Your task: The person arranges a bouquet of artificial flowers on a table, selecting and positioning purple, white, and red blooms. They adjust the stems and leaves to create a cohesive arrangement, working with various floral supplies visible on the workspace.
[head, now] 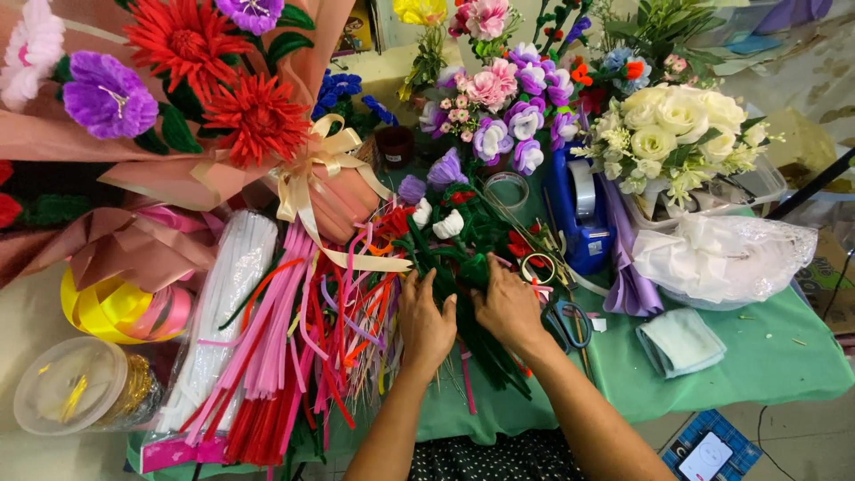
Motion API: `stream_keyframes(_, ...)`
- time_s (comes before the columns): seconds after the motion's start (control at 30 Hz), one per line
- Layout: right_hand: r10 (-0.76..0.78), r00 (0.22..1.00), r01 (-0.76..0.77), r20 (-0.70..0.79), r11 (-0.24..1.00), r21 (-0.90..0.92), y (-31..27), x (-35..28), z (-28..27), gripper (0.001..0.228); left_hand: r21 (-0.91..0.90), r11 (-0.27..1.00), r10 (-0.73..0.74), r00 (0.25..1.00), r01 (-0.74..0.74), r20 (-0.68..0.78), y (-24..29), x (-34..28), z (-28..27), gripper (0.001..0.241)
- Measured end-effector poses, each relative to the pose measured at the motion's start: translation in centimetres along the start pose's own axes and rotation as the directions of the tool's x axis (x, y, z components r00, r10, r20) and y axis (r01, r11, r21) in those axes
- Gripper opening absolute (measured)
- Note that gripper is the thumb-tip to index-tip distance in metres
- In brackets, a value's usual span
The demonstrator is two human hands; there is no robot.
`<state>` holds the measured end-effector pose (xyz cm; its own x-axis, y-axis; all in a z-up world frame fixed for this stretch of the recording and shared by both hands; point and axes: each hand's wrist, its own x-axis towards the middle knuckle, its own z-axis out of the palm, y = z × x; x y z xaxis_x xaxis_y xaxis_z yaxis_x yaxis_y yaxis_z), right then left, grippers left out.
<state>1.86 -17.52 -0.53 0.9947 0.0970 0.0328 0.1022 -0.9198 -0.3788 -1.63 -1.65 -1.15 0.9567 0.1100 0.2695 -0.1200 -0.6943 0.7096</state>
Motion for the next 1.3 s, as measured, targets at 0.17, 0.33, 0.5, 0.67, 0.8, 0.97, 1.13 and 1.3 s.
stream_keyframes(0.17, -0.037, 0.998, 0.046, 0.058, 0.983, -0.175, -0.1, 0.2, 1.2, 0.075, -0.033, 0.999, 0.018, 0.998, -0.019, -0.053, 1.7, -0.7, -0.5, 0.053)
stream_keyframes(0.33, -0.175, 0.985, 0.170, 0.007, 0.944, -0.282, 0.4, 0.2, 1.5, 0.074, 0.010, 0.959, 0.283, 0.956, -0.283, -0.077, 4.7, -0.5, -1.2, 0.041)
stream_keyframes(0.5, -0.286, 0.952, 0.304, 0.108, 0.924, -0.232, 2.1, 0.8, 0.1, 0.069, 0.161, 0.938, 0.316, 0.948, -0.307, -0.030, 4.0, 1.0, 0.8, 0.035)
stream_keyframes(0.67, -0.266, 0.962, 0.261, -0.056, 0.961, -0.092, 3.2, 2.8, -7.1, 0.050, 0.170, 0.954, 0.248, 0.969, -0.246, 0.009, 5.4, 1.7, -0.3, 0.034)
stream_keyframes(0.8, -0.260, 0.926, 0.216, -0.273, 0.960, -0.178, 6.8, 9.0, -6.3, 0.041, 0.140, 0.949, 0.279, 0.959, -0.282, 0.039, 7.4, 3.2, -1.5, 0.037)
stream_keyframes(0.97, -0.124, 0.981, 0.074, -0.152, 0.951, -0.299, 9.6, 15.4, 0.2, 0.058, 0.201, 0.907, 0.375, 0.927, -0.370, 0.017, 8.2, 7.8, 0.9, 0.025)
stream_keyframes(1.13, -0.173, 0.970, 0.084, -0.173, 0.899, -0.431, 9.4, 14.9, 0.9, 0.038, 0.417, 0.759, 0.371, 0.858, -0.501, 0.357, 6.4, 13.0, 7.0, 0.022)
stream_keyframes(1.3, -0.044, 0.998, 0.033, -0.034, 0.958, -0.284, 9.7, 15.8, -0.2, 0.075, 0.636, 0.565, -0.036, 0.754, -0.526, 0.655, 7.3, 14.8, 8.2, 0.046)
